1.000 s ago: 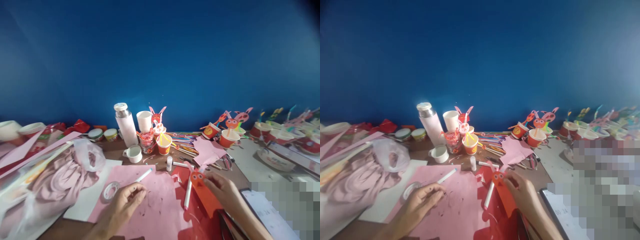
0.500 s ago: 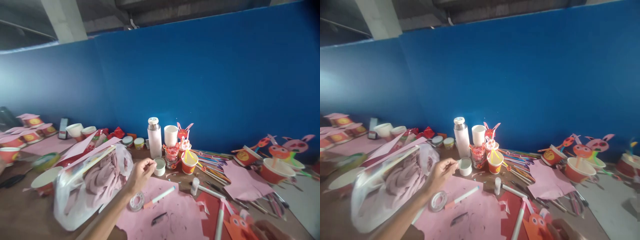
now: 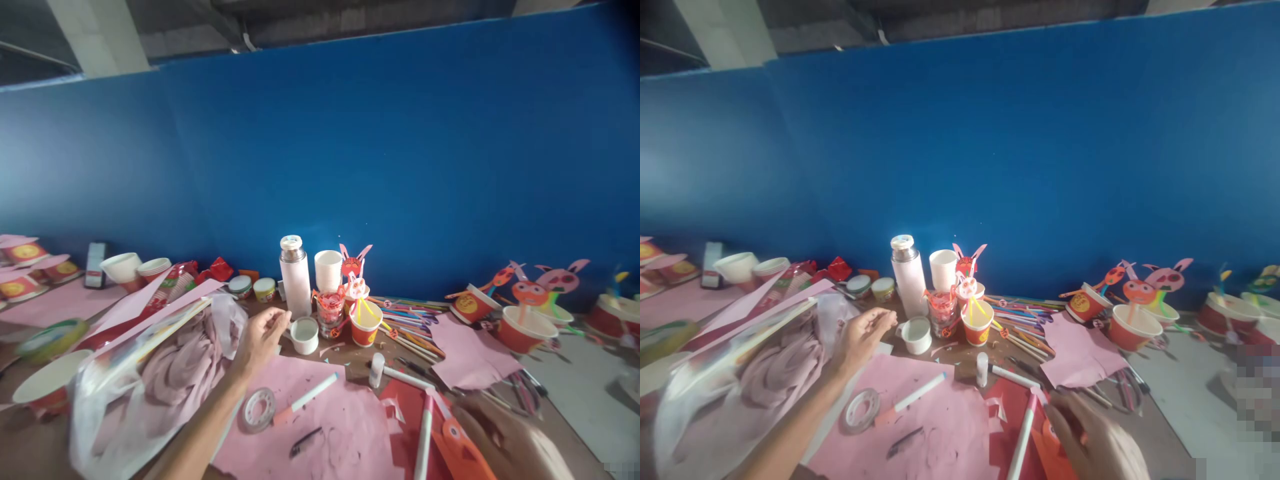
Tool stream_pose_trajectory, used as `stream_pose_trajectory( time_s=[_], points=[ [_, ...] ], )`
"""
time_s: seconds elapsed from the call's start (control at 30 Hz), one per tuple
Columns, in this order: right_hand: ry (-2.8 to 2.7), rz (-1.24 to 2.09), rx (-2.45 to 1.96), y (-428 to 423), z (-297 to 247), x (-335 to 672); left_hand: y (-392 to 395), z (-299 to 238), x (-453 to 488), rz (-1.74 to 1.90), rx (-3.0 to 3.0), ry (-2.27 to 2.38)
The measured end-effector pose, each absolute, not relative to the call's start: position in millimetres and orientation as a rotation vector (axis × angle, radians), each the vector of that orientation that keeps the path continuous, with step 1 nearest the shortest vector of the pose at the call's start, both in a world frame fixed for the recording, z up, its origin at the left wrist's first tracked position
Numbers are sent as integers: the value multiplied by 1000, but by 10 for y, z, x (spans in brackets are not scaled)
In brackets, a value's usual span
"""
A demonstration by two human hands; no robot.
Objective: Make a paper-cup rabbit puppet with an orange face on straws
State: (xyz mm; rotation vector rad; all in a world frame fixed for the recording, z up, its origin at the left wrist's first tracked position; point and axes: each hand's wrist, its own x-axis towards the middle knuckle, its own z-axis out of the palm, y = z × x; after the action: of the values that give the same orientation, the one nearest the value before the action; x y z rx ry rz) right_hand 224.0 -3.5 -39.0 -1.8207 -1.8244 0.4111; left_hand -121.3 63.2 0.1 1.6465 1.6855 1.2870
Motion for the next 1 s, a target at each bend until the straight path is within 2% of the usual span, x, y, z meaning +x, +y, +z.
stream_pose_trajectory(
  time_s=[0.2, 0.47, 1.0],
  points=[
    [-1941, 383, -1565, 461, -9, 1785, 614, 9, -1206, 1272, 1627, 1688],
    [-1948, 486, -1524, 1157, -167, 1432, 606, 27, -1341, 1341, 1640, 1686],
    [-1912, 554, -1401, 1242, -249, 1395, 626, 186, -1185, 1255, 1799, 1694]
  ],
)
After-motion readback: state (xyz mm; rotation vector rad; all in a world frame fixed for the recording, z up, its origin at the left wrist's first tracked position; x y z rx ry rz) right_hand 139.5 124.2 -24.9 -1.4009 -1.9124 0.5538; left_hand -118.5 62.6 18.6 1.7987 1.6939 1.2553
